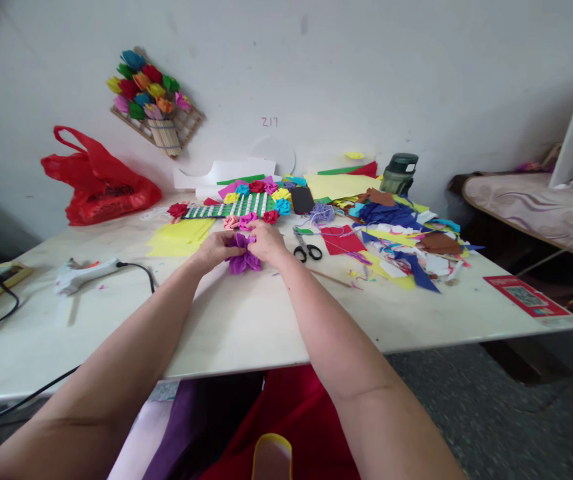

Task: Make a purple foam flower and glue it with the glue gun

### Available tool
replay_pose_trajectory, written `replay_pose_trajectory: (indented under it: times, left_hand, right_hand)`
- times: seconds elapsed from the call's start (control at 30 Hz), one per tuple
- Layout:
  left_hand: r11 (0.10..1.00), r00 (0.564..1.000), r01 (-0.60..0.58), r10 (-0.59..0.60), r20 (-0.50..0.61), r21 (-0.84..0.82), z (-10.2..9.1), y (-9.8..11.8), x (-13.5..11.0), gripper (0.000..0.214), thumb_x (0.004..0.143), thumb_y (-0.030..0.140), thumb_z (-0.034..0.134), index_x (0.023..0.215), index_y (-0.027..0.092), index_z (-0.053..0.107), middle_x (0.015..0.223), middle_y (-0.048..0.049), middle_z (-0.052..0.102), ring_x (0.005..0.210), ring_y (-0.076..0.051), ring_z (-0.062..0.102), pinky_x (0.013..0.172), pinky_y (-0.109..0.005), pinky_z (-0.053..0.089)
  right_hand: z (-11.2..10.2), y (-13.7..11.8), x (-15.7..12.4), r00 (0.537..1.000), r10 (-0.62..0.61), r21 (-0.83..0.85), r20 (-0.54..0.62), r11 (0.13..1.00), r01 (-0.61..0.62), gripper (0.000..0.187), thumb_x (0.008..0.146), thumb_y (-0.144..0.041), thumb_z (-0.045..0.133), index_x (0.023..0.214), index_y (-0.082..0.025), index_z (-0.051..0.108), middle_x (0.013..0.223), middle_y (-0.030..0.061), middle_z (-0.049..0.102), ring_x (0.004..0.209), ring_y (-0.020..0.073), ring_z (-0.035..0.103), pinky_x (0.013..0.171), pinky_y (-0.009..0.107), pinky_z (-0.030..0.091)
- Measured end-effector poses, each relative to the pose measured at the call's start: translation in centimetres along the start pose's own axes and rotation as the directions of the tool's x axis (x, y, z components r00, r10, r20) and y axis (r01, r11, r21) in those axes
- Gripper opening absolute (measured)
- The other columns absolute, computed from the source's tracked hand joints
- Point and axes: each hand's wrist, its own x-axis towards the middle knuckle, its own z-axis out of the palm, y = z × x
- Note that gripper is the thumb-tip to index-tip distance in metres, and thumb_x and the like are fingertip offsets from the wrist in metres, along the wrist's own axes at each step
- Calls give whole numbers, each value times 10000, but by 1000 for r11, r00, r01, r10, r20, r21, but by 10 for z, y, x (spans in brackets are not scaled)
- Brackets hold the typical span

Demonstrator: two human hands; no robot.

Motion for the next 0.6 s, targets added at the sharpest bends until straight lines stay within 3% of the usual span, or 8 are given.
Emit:
replay_pose_trajectory:
  times: [0.27, 0.43, 0.5, 0.6]
  left_hand:
    - [999, 998, 53, -53, -17, 9, 1, -4, 4, 161, 510, 209, 642, 641, 122, 607, 511, 39, 492, 486, -80, 415, 478, -217, 320]
    - [998, 997, 58, -59, -47, -20, 1, -7, 6, 145, 506, 220, 624, 605, 116, 600, 486, 38, 485, 482, -86, 421, 477, -222, 322]
    - [999, 997, 37, -40, -73, -33, 1, -8, 7, 146, 505, 226, 617, 603, 119, 602, 516, 27, 517, 511, -101, 460, 500, -230, 354]
    - [999, 996, -12, 9, -94, -31, 1, -10, 7, 169, 506, 233, 616, 635, 123, 619, 581, 11, 566, 569, -124, 508, 544, -241, 397]
  right_hand:
    - [-3, -3, -2, 982, -191, -131, -8, 973, 189, 170, 643, -61, 518, 647, -159, 657, 1201, 68, 592, 1053, 231, 543, 941, 396, 388]
    - [-12, -19, -8, 939, -341, -254, 47, 905, 342, 205, 693, -75, 512, 767, -156, 685, 1222, 73, 583, 1096, 254, 489, 971, 436, 316]
    - [-14, -23, -9, 933, -354, -284, 65, 890, 358, 212, 721, -90, 505, 799, -156, 691, 1237, 74, 575, 1098, 258, 477, 978, 443, 299]
    - [-12, -18, -8, 957, -289, -283, 4, 918, 279, 193, 728, -124, 514, 771, -167, 697, 1271, 56, 551, 1098, 263, 472, 958, 451, 323]
